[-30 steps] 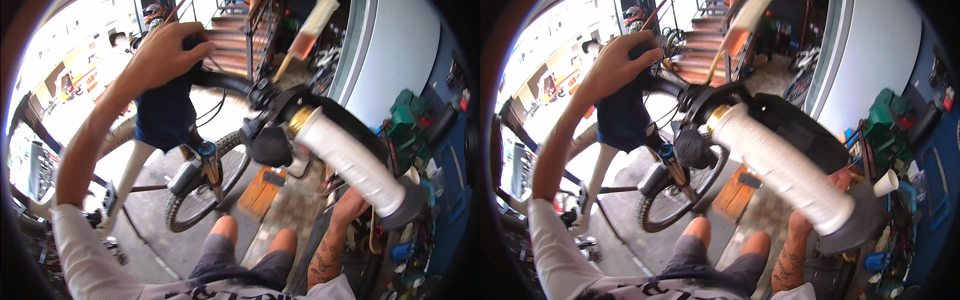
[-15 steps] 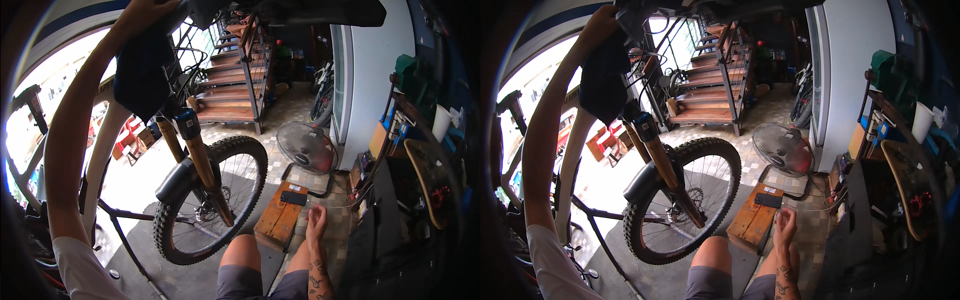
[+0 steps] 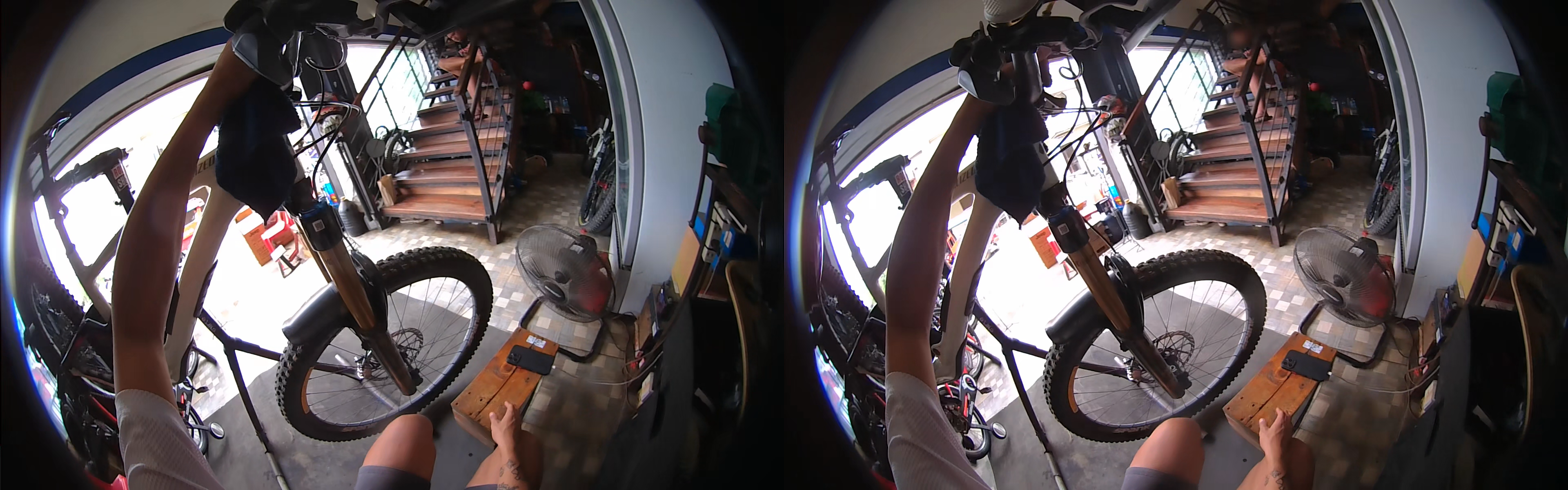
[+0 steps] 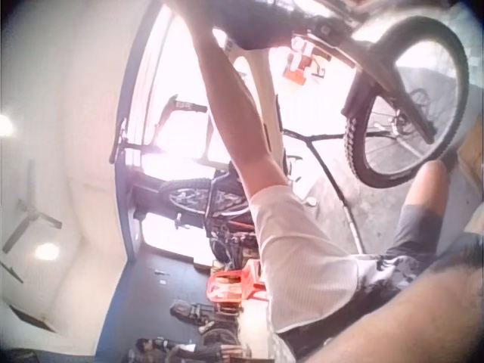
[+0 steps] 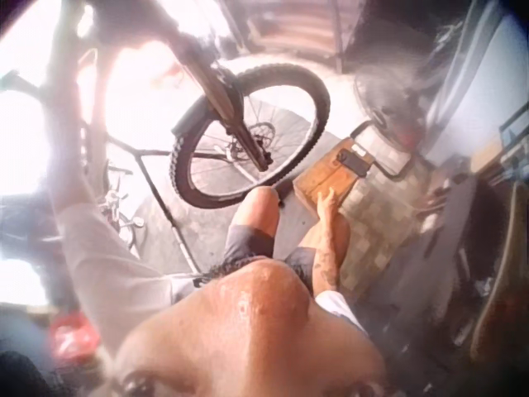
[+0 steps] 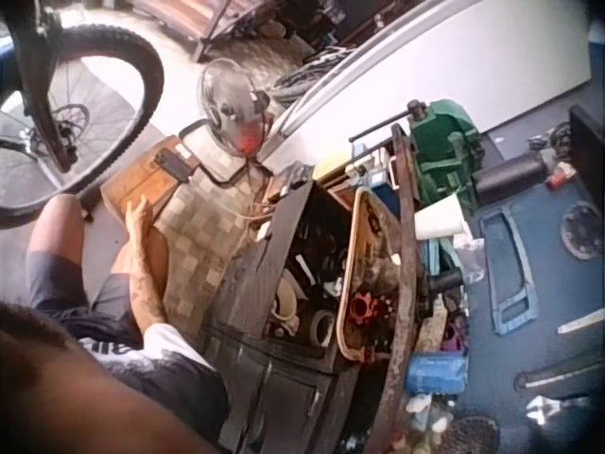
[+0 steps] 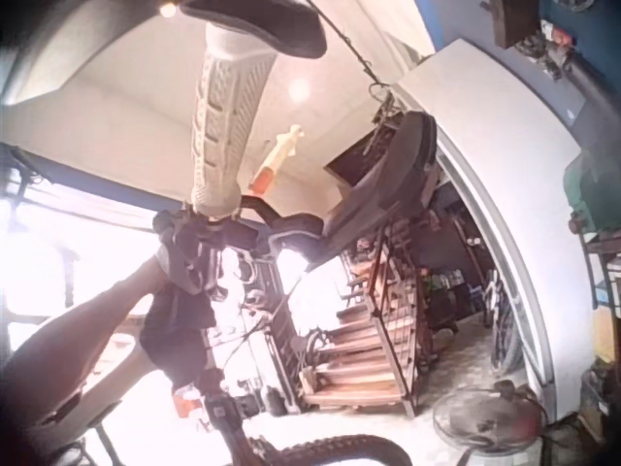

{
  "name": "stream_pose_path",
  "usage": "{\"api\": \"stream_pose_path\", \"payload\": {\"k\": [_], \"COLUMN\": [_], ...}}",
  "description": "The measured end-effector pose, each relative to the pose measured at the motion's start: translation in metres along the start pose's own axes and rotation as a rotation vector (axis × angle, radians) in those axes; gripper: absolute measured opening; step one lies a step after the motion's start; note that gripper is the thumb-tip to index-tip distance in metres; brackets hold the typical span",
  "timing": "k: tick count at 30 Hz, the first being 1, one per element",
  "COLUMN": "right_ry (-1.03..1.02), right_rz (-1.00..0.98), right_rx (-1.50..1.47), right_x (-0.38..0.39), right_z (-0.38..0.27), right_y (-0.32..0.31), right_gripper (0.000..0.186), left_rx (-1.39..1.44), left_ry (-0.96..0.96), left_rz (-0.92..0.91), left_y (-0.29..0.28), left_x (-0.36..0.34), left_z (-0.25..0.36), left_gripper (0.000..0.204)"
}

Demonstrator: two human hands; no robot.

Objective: The person works on a bicycle's handlebar and brake assembly in a workshop. They use a syringe to inject fluid into the brake system, wipe the handlebar with a cloth, and adjust components with an Allen key. The bicycle is mounted on a repair stand.

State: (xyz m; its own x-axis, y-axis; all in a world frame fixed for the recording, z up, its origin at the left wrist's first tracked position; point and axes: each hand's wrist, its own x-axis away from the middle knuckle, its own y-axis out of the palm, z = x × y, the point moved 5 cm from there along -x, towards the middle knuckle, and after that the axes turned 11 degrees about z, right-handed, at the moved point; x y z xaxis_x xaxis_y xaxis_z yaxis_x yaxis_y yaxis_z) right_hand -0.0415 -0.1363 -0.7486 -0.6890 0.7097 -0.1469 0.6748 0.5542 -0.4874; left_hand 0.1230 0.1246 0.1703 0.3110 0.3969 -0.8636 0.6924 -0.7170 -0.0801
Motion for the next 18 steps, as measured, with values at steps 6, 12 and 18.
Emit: {"api": "stream_pose_path", "payload": {"k": [6, 12, 18], "right_ry": [0.099, 0.07, 0.015], "right_rz": [-0.2, -0.257, -0.259], "right_rx": [0.149, 0.212, 0.235], "right_x": [0.001, 0.003, 0.006], "right_z": [-0.002, -0.004, 0.002], "right_y": [0.015, 0.011, 0.011], "right_gripper": [0.075, 0.076, 0.076], "left_rx": [-0.019, -0.033, -0.042], "left_ry": [-0.159, -0.246, -0.301], "left_rz": [-0.079, -0.128, -0.159], "left_y": [-0.004, -0.002, -0.003], "left_x": [-0.009, -0.011, -0.008], "left_z": [0.014, 0.021, 0.023], "left_gripper": [0.033, 0.035, 0.036]}}
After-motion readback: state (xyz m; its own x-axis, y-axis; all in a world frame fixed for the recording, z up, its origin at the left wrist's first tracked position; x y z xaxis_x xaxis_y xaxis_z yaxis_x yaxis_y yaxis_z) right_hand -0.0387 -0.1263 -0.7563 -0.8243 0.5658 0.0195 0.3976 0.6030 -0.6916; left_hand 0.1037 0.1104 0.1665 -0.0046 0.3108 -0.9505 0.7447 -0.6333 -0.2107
